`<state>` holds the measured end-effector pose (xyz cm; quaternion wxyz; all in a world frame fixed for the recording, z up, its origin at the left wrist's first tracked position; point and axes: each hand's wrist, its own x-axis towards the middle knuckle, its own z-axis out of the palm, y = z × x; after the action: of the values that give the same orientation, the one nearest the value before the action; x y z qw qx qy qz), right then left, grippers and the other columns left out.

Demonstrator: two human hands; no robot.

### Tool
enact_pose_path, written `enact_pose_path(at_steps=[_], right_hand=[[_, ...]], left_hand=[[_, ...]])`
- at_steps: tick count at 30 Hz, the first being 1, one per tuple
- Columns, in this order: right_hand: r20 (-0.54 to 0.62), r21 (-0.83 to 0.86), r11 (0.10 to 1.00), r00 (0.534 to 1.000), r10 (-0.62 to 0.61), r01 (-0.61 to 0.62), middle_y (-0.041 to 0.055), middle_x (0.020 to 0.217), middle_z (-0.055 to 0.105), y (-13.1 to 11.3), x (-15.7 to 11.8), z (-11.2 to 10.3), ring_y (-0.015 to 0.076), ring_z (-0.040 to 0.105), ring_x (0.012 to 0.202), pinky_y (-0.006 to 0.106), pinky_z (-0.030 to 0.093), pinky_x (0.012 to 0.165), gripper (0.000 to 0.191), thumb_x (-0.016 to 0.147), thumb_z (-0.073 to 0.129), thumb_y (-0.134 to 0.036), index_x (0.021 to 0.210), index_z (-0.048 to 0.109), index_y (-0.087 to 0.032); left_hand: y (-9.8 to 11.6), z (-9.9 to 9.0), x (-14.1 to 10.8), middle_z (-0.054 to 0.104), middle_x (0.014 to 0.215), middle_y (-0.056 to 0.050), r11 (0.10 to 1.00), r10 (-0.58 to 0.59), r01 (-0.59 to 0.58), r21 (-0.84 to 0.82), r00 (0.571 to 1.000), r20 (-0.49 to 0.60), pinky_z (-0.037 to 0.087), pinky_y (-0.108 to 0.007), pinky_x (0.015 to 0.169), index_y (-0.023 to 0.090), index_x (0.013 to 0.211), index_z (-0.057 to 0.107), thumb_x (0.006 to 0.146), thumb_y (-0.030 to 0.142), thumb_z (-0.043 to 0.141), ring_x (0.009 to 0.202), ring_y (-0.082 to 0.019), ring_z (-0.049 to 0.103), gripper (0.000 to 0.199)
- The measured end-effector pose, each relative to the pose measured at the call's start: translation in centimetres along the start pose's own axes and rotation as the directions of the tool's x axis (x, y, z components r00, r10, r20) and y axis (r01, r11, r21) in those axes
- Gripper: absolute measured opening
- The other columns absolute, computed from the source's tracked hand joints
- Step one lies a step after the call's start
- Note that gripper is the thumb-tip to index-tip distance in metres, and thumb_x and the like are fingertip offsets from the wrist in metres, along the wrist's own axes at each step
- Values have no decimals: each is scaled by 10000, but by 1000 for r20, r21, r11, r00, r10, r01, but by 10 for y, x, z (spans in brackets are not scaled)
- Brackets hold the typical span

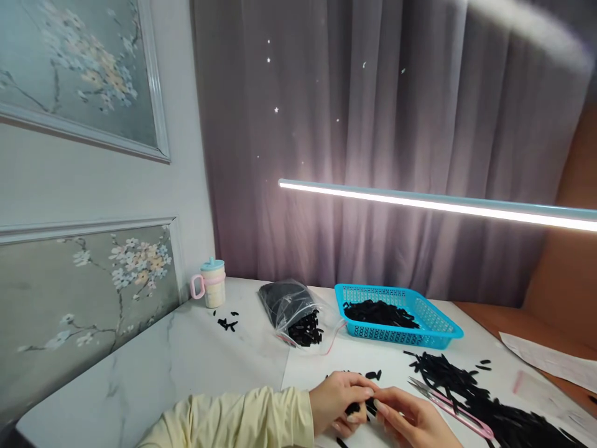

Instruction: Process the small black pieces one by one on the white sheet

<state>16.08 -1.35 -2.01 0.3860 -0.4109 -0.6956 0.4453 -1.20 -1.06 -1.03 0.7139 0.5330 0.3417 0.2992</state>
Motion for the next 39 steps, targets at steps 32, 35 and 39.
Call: enact_pose_path(at_steps=[32,35,39], right_hand=[[162,484,830,960,228,-279,36,710,672,-26,-20,-1,111,590,592,245,463,593,284,674,742,-362,803,628,-136],[195,503,811,953,230,-299,43,737,679,-27,-21,-2,119,605,622,249,468,609,259,690,735,-342,809,631,-137],[238,536,777,942,236,-330,48,753,689,-30,-23,-2,111,608,618,249,469,623,230,719,713,-328,831,637,-142]], left_hand=[[9,8,-22,391,517,79,995,-66,69,-73,997,48,82,-163,341,211,1139,511,817,397,564,367,-36,152,375],[11,9,-26,355,490,81,998,-50,51,-29,998,24,89,-169,344,213,1148,518,833,373,538,366,-42,146,354],[11,12,-28,322,464,88,999,-32,32,-6,999,-19,122,-161,338,200,1175,503,848,359,506,358,-47,169,363]])
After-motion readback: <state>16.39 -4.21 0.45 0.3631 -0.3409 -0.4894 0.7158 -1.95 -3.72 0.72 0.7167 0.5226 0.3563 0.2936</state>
